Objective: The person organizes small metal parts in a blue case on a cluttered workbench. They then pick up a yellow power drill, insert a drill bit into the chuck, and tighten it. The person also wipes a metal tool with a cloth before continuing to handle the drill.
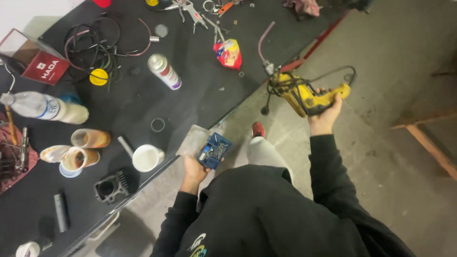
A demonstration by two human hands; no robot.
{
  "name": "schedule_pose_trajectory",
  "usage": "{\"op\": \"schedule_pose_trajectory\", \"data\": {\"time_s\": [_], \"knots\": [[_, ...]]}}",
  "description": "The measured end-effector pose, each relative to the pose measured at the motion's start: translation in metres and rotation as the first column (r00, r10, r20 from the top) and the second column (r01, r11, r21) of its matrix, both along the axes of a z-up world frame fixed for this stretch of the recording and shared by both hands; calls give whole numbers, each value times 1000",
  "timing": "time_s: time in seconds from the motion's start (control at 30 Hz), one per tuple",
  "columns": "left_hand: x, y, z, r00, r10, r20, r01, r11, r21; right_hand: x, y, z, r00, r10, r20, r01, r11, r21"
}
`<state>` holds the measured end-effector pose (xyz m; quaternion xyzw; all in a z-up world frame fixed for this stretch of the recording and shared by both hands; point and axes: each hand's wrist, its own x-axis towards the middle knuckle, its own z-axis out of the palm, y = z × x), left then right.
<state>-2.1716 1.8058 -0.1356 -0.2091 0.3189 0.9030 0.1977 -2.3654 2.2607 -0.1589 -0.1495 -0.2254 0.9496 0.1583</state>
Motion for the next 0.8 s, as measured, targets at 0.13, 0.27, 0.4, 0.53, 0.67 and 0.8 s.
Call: {"op": "schedule_pose_trajectory", "data": {"time_s": [0.13, 0.27, 0.4, 0.53, 0.67, 0.8], "knots": [[-76, 26, -48, 985, 124, 119, -114, 990, -83, -137, 11, -14, 986, 158, 50, -155, 986, -57], [-86, 26, -166, 998, 60, 22, -45, 913, -405, -232, 12, -43, 945, 295, 144, -277, 952, -133], [-175, 58, -28, 796, 398, 457, -348, 917, -194, -272, 2, -48, 919, 361, 162, -357, 933, -49], [-185, 54, -61, 851, 386, 355, -323, 919, -225, -288, -1, -51, 885, 428, 186, -424, 904, -61], [-189, 43, -104, 882, 363, 301, -287, 919, -269, -307, -1, -32, 896, 382, 225, -442, 800, 406], [-211, 38, -81, 884, 357, 301, -242, 901, -360, -323, 26, -44, 880, 344, 327, -473, 591, 653]]}}
